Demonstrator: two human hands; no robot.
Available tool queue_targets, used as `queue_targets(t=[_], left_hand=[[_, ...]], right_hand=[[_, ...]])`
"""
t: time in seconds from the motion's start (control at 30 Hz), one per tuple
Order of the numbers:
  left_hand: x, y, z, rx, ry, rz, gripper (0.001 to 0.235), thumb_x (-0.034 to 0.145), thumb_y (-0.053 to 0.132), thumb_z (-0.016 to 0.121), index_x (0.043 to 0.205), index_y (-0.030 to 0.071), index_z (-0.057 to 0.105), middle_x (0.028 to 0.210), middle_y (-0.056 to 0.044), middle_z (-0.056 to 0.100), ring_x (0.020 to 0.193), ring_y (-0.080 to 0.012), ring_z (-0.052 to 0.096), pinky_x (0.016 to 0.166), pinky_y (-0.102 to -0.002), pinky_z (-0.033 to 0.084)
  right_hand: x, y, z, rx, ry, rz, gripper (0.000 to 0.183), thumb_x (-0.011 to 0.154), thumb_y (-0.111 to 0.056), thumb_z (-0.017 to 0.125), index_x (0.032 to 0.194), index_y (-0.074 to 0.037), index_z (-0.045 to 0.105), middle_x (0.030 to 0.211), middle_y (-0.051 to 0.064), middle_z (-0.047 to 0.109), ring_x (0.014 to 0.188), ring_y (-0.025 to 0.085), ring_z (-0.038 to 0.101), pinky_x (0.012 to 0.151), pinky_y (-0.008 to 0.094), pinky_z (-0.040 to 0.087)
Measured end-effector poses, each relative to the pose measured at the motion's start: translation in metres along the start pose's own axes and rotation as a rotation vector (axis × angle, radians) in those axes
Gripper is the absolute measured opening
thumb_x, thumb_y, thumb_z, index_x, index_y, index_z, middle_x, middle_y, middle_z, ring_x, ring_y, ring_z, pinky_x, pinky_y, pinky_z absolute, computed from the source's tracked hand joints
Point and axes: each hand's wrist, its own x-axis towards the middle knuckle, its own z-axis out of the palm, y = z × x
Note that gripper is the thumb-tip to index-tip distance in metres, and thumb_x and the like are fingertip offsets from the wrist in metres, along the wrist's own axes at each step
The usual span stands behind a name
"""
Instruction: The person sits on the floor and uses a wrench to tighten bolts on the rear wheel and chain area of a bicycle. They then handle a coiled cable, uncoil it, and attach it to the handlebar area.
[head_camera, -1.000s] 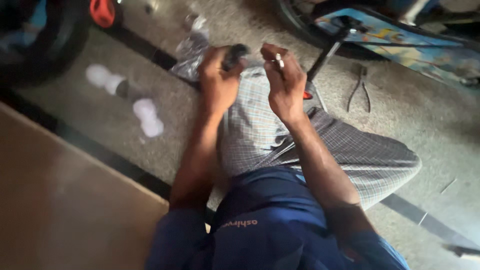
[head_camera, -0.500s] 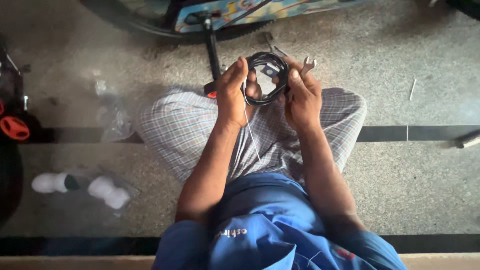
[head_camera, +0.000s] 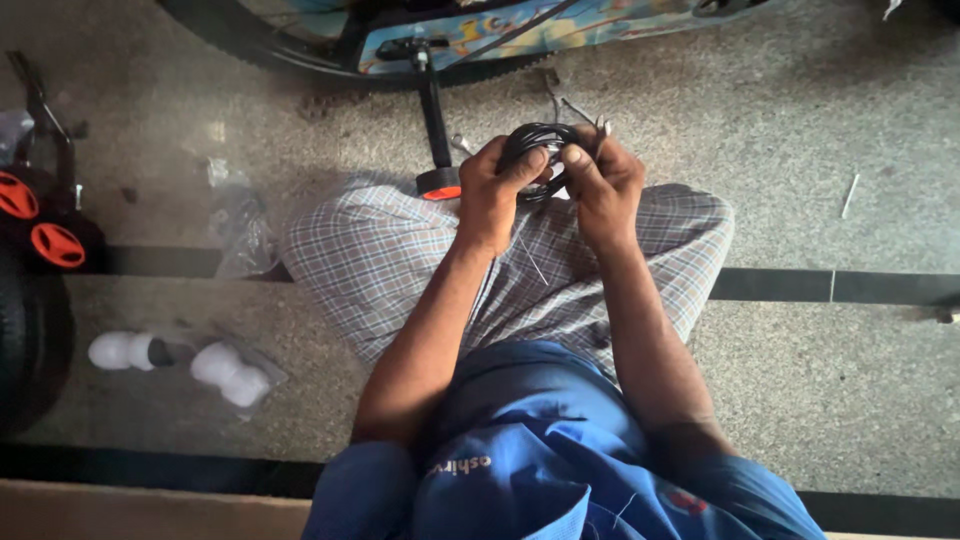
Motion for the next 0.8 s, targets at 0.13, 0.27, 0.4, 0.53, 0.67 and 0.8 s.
queue_targets(t=[0.13, 0.27, 0.4, 0.53, 0.67, 0.8], left_hand=[[-0.002, 0.002, -0.016, -0.051, -0.082, -0.065, 0.033, 0.091, 0.026, 0.08, 0.107, -0.002, 0.074, 0.09, -0.006, 0.075, 0.085, -0.014, 0.069, 0.082, -0.029, 0.056], [0.001, 0.009, -0.025, -0.072, -0.087, -0.047, 0.035, 0.086, 0.025, 0.082, 0.108, -0.001, 0.072, 0.095, -0.005, 0.074, 0.088, -0.0132, 0.069, 0.083, -0.03, 0.056], [0.002, 0.01, -0.038, -0.15, -0.088, -0.127, 0.031, 0.086, 0.023, 0.077, 0.104, -0.002, 0.074, 0.09, -0.007, 0.075, 0.083, -0.0159, 0.07, 0.08, -0.032, 0.055], [0.003, 0.004, -0.05, -0.29, -0.189, -0.157, 0.028, 0.087, 0.019, 0.073, 0.103, -0.004, 0.074, 0.09, -0.01, 0.074, 0.082, -0.0192, 0.068, 0.081, -0.034, 0.054], [0.002, 0.002, -0.054, -0.295, -0.18, -0.162, 0.029, 0.085, 0.019, 0.072, 0.103, -0.003, 0.073, 0.091, -0.009, 0.074, 0.079, -0.0182, 0.067, 0.077, -0.033, 0.053], [-0.002, 0.008, -0.057, -0.121, -0.233, -0.092, 0.027, 0.088, 0.018, 0.072, 0.105, -0.003, 0.072, 0.09, -0.005, 0.071, 0.077, -0.0146, 0.065, 0.073, -0.03, 0.053]], right_hand=[[0.0, 0.005, 0.006, 0.182, -0.009, 0.088, 0.022, 0.104, -0.016, 0.073, 0.115, 0.003, 0.07, 0.083, -0.002, 0.062, 0.066, 0.005, 0.051, 0.059, 0.022, 0.039], [0.004, -0.003, 0.018, 0.017, -0.017, 0.064, 0.024, 0.102, -0.017, 0.072, 0.115, 0.003, 0.07, 0.082, -0.001, 0.065, 0.064, 0.005, 0.052, 0.057, 0.022, 0.04], [0.004, -0.007, 0.028, 0.016, -0.088, 0.098, 0.026, 0.102, -0.019, 0.071, 0.118, 0.002, 0.069, 0.084, 0.002, 0.069, 0.065, 0.005, 0.054, 0.058, 0.021, 0.04], [0.005, -0.002, 0.034, 0.11, -0.067, 0.16, 0.025, 0.104, -0.02, 0.071, 0.116, 0.002, 0.07, 0.084, 0.0, 0.068, 0.064, 0.005, 0.053, 0.059, 0.022, 0.04], [0.002, 0.002, 0.035, 0.032, -0.047, 0.127, 0.023, 0.104, -0.019, 0.071, 0.113, 0.002, 0.071, 0.081, -0.002, 0.065, 0.063, 0.004, 0.051, 0.057, 0.022, 0.039], [-0.002, -0.001, 0.038, -0.074, -0.021, 0.037, 0.021, 0.105, -0.019, 0.07, 0.111, 0.002, 0.071, 0.078, -0.003, 0.062, 0.064, 0.004, 0.05, 0.057, 0.022, 0.038]])
